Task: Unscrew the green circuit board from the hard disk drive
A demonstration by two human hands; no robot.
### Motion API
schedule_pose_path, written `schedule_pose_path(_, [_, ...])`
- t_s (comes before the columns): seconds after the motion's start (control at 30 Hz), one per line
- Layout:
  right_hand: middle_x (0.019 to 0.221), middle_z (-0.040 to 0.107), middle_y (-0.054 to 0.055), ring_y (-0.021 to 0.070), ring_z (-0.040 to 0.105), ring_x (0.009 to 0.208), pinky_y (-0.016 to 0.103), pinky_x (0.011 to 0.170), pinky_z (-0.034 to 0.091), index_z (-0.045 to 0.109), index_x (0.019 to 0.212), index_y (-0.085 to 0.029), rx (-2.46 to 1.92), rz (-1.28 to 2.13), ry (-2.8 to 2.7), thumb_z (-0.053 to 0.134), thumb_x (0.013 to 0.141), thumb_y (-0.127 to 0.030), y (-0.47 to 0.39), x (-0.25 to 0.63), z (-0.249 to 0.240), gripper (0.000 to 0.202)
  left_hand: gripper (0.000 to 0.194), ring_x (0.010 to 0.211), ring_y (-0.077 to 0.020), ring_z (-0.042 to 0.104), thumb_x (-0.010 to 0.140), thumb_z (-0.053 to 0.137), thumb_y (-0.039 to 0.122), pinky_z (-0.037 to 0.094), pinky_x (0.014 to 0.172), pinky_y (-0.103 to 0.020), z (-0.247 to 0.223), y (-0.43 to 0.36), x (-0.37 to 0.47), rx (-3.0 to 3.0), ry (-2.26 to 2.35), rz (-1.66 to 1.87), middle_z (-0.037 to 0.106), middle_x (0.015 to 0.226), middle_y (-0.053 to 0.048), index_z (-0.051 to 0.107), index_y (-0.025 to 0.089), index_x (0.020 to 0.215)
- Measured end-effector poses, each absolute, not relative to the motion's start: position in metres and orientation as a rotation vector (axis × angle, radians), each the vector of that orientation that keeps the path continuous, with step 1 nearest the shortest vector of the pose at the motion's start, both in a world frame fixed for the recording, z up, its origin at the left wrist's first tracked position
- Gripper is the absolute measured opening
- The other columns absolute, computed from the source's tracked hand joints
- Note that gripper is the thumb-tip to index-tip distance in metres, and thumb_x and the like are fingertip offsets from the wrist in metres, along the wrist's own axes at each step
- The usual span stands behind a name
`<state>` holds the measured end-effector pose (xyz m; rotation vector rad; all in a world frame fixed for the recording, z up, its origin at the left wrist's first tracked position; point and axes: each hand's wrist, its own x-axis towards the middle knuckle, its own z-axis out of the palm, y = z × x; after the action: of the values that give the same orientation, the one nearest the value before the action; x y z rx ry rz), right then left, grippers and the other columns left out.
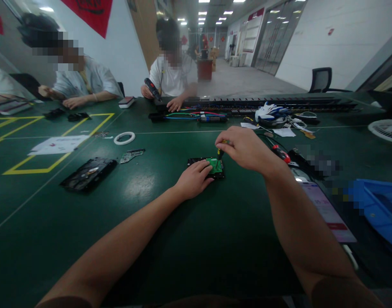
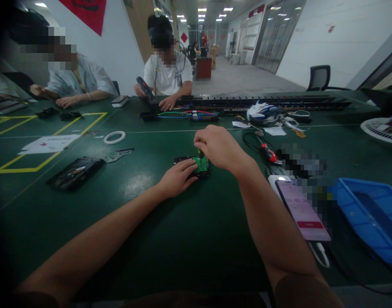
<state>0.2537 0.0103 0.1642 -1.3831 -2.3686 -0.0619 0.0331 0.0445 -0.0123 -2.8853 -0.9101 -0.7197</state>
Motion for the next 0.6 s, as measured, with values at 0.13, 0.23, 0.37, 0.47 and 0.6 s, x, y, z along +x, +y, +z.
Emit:
schedule_pose_path(0.13, [0.121, 0.080, 0.015, 0.0305, 0.071, 0.111, 0.042, 0.099, 0.049, 0.077, 0.119, -0.014, -1.365, -0.038, -2.330, 0.063, 0.100, -0.018, 0.0106, 0.2550, 0.1619, 0.024, 0.042, 0.146, -0.0344, 0.058, 0.109, 0.062, 0.041, 0.048, 0.125, -0.055, -0.0116, 0.0440, 0.0336, -2.890, -0.915, -0.733, 0.063, 0.152, -0.017, 0.062, 0.017, 0.144])
schedule_pose_path(0.23, [0.115, 0.079, 0.016, 0.0302, 0.071, 0.104, 0.041, 0.095, 0.050, 0.076, 0.113, -0.013, -1.400, -0.032, -2.309, 0.062, 0.098, -0.017, 0.0092, 0.2537, 0.1625, 0.021, 0.043, 0.147, -0.0344, 0.058, 0.109, 0.062, 0.041, 0.048, 0.125, -0.055, -0.0121, 0.0444, 0.0335, -2.893, -0.907, -0.737, 0.062, 0.153, -0.017, 0.062, 0.017, 0.145])
schedule_pose_path(0.37, [0.105, 0.077, 0.014, 0.0273, 0.068, 0.095, 0.039, 0.090, 0.048, 0.076, 0.106, -0.014, -1.411, -0.031, -2.297, 0.061, 0.096, -0.017, 0.0071, 0.2513, 0.1647, 0.018, 0.044, 0.147, -0.0344, 0.057, 0.108, 0.062, 0.042, 0.048, 0.125, -0.055, -0.0131, 0.0449, 0.0329, -2.896, -0.906, -0.736, 0.062, 0.153, -0.017, 0.062, 0.018, 0.145])
schedule_pose_path(0.47, [0.108, 0.075, 0.014, 0.0265, 0.066, 0.096, 0.038, 0.090, 0.047, 0.077, 0.105, -0.015, -1.385, -0.035, -2.314, 0.060, 0.095, -0.015, 0.0063, 0.2509, 0.1660, 0.020, 0.044, 0.148, -0.0345, 0.057, 0.109, 0.061, 0.042, 0.047, 0.125, -0.055, -0.0128, 0.0445, 0.0328, -2.895, -0.913, -0.731, 0.062, 0.153, -0.017, 0.062, 0.017, 0.145])
schedule_pose_path(0.6, [0.111, 0.076, 0.014, 0.0264, 0.066, 0.097, 0.038, 0.091, 0.047, 0.077, 0.107, -0.016, -1.363, -0.010, -2.329, 0.058, 0.096, -0.014, 0.0060, 0.2524, 0.1663, 0.022, 0.044, 0.148, -0.0347, 0.057, 0.109, 0.061, 0.041, 0.047, 0.126, -0.054, -0.0115, 0.0438, 0.0332, -2.896, -0.915, -0.719, 0.062, 0.154, -0.018, 0.061, 0.016, 0.145])
